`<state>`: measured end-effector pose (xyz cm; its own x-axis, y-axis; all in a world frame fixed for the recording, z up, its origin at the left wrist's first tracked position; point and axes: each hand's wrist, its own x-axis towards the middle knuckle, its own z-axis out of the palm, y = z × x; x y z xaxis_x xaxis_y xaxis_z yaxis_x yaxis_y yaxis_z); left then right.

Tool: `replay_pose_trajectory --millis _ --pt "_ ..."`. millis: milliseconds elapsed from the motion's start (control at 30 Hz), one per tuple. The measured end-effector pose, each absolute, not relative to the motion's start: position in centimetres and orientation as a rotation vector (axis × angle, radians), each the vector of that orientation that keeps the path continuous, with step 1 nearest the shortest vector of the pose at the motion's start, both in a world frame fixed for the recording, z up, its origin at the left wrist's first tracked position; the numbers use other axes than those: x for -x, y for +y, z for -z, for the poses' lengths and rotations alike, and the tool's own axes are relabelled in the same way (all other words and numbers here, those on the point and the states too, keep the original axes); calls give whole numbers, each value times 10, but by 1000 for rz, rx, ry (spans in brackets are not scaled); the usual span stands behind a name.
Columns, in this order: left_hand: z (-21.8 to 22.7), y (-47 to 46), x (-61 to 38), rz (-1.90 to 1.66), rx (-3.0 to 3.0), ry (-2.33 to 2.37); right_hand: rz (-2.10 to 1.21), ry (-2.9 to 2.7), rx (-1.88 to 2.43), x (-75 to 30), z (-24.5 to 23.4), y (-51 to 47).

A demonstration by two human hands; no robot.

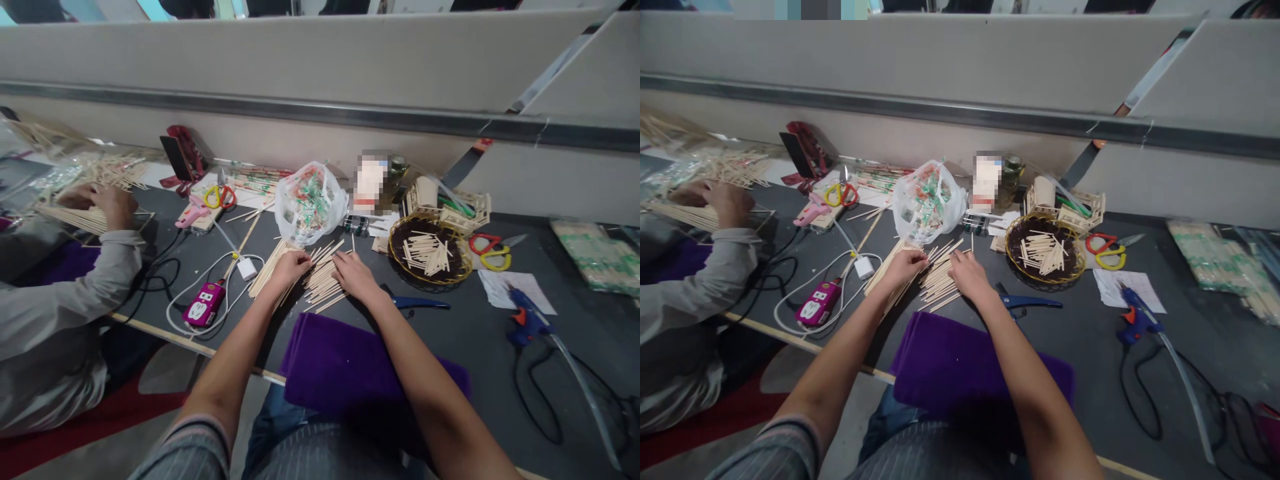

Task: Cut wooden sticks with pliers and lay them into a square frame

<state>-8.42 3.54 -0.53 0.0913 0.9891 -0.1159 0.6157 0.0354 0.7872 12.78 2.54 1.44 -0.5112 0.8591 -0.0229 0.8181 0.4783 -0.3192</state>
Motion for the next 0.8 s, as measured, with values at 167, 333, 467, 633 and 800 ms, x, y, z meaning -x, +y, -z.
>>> replay_pose_trajectory --millis 167,333,467,633,800 --pt "7 31 93 -641 -1696 1609 -471 -2558 1390 -141 -4 20" --pt "10 33 91 -678 -1667 1584 -457 -2522 1390 -139 -5 25" --pt "8 34 91 -683 -1653 1607 -384 -2616 1436 -121 -10 42" --pt "4 30 96 -644 -1671 1630 -239 -2808 1374 -105 -13 57" --pt "5 26 96 -640 -1674 1617 -209 -2991 1285 -103 -20 64"
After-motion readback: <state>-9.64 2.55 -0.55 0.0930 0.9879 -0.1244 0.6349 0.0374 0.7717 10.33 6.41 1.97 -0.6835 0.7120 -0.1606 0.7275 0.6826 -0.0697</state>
